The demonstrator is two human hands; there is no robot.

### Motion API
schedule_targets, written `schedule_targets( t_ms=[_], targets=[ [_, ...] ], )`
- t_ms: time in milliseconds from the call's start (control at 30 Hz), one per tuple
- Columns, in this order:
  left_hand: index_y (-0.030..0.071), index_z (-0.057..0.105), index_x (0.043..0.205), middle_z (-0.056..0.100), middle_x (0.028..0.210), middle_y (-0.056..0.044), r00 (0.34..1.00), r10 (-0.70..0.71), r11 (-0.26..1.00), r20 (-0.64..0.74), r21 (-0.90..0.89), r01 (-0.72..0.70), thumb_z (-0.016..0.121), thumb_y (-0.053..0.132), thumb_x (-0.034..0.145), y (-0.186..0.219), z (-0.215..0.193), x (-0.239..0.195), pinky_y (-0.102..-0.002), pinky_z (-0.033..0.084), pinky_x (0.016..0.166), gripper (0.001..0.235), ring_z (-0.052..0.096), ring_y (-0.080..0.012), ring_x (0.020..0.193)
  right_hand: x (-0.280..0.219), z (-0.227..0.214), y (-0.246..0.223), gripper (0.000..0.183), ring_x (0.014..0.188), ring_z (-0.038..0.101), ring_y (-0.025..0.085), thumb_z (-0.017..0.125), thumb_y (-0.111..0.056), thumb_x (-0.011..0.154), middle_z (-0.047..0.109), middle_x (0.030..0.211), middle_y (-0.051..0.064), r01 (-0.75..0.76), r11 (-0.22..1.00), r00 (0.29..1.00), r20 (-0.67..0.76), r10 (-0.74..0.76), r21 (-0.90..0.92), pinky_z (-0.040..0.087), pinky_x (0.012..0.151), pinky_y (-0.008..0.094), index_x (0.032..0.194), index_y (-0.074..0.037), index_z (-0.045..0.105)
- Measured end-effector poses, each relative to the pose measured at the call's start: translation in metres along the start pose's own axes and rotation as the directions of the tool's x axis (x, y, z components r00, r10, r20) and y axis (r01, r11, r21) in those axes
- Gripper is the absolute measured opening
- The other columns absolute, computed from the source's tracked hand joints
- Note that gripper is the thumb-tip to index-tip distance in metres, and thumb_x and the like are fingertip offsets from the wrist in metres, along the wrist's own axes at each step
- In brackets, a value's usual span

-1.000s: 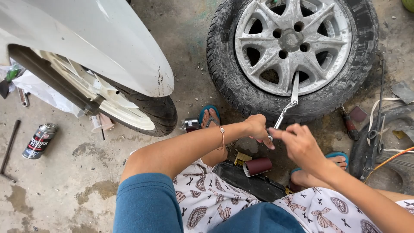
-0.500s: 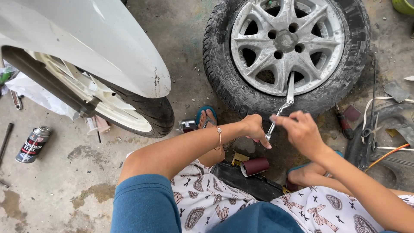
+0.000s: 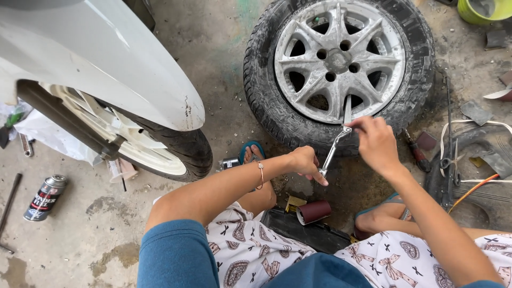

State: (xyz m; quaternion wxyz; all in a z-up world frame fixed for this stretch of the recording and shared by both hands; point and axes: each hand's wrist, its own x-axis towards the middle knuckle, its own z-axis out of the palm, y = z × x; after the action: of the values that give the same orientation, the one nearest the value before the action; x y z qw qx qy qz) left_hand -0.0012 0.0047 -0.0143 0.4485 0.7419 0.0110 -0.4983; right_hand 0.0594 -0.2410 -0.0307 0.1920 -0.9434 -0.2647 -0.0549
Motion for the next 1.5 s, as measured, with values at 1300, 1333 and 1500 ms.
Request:
schedule_targets(
  t_ms=[1300,1333,1500],
  targets=[
    [0.023,0.076,0.102,0.08,0.096,0.002,0.29,0.601,0.794,-0.745,0.516,-0.32,0.072,0.025,0.098,0.053,0.051,-0.012,-0.034,0.059,0.083,0.007,0.076,-0.0207,0.092,-0.089,-0.02,-0.101,0.045,0.097,0.065,0.018,0.047,-0.037,0.106,0.071,0.116,0.005,-0.387,-0.678,0.637,0.713,0.294,0.625,0.047,0.083,0.033,0.137,-0.006,0.058],
    [0.023,0.076,0.102,0.08,0.096,0.002,0.295,0.599,0.796,-0.745,0.511,-0.325,0.072,0.025,0.098,0.056,0.057,-0.005,-0.034,0.059,0.083,0.007,0.076,-0.0207,0.092,-0.089,-0.025,-0.098,0.045,0.097,0.065,0.018,0.047,-0.037,0.106,0.071,0.116,0.005,-0.388,-0.677,0.631,0.716,0.299,0.625,0.047,0.083,0.033,0.137,-0.006,0.058],
    [0.019,0.077,0.103,0.08,0.108,0.0,0.338,0.731,0.68,-0.593,0.584,-0.443,0.068,0.015,0.099,0.067,0.075,0.002,-0.034,0.058,0.09,0.01,0.074,-0.02,0.111,-0.095,-0.041,-0.088,0.032,0.093,0.061,0.019,0.049,-0.038,0.103,0.068,0.104,0.002,-0.457,-0.623,0.591,0.74,0.32,0.634,0.045,0.082,0.036,0.114,-0.012,0.063]
  ],
)
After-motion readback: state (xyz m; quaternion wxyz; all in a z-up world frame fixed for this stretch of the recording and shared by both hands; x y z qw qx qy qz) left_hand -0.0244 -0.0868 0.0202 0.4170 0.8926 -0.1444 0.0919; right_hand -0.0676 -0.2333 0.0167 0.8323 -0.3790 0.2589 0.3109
